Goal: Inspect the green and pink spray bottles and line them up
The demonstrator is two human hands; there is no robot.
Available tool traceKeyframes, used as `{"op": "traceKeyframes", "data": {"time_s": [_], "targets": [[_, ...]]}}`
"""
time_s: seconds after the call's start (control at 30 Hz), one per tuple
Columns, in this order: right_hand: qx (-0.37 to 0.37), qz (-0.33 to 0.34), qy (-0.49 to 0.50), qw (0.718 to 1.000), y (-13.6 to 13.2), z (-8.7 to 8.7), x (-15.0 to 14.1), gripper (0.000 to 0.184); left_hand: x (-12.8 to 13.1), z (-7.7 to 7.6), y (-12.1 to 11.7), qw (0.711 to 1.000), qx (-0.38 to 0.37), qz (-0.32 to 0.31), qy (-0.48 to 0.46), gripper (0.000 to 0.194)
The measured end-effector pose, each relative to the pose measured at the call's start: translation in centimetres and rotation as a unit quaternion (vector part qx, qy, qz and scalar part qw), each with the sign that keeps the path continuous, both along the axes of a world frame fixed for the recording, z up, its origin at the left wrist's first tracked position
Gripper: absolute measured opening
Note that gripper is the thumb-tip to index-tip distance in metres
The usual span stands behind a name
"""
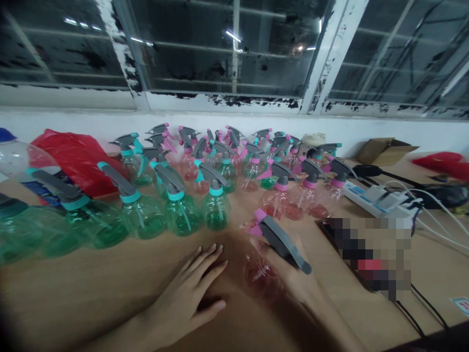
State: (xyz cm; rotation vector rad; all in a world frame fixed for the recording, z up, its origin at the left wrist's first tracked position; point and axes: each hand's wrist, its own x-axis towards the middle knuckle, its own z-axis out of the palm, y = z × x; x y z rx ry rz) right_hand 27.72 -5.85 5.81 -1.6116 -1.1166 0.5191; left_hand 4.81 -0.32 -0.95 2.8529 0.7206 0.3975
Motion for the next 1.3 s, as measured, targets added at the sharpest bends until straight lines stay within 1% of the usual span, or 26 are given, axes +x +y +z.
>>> {"op": "traceKeyframes", "data": {"time_s": [0.1, 0.17, 0.37, 0.47, 0.57, 0.73, 0.9, 1.03, 1.13, 1.2, 1.3], "targets": [[-0.031, 0.043, 0.039, 0.998, 0.5, 0.1, 0.1, 0.025, 0.0, 0.0, 0.0, 1.000, 0.003, 0.002, 0.006, 0.055], [-0.040, 0.050, 0.048, 0.997, 0.6, 0.4, -0.1, 0.029, 0.0, 0.1, 0.0, 1.000, 0.005, 0.000, 0.014, 0.054], [0.002, 0.081, 0.061, 0.995, 0.1, 1.9, -1.1, 0.028, 0.1, 0.2, -0.1, 0.999, 0.009, 0.001, 0.031, 0.056], [-0.002, 0.074, 0.057, 0.996, 0.0, 2.0, -1.2, 0.025, 0.1, 0.3, -0.1, 0.999, 0.012, 0.001, 0.034, 0.056], [-0.001, 0.081, 0.056, 0.995, -0.1, 1.8, -1.1, 0.025, 0.1, 0.3, -0.1, 0.999, 0.015, -0.001, 0.035, 0.056], [0.004, 0.053, 0.052, 0.997, -0.1, 1.7, -1.2, 0.022, 0.1, 0.1, 0.0, 0.999, 0.024, -0.002, 0.035, 0.057], [-0.003, 0.080, 0.033, 0.996, -0.1, 1.6, -0.9, 0.023, 0.2, 0.0, 0.1, 0.999, 0.033, -0.002, 0.029, 0.056], [-0.017, 0.042, 0.019, 0.999, -0.1, 1.4, -0.8, 0.020, 0.2, 0.1, 0.1, 0.999, 0.035, -0.003, 0.030, 0.056], [-0.006, 0.035, 0.032, 0.999, -0.2, 1.1, -0.6, 0.016, 0.1, 0.1, 0.0, 0.999, 0.034, -0.004, 0.030, 0.056], [-0.012, 0.028, 0.039, 0.999, -0.2, 0.7, -0.5, 0.013, 0.1, 0.1, 0.0, 0.999, 0.032, -0.005, 0.027, 0.056], [-0.028, 0.013, 0.045, 0.999, -0.2, 0.2, -0.3, 0.015, 0.1, 0.2, 0.0, 0.999, 0.030, -0.003, 0.026, 0.056]]}}
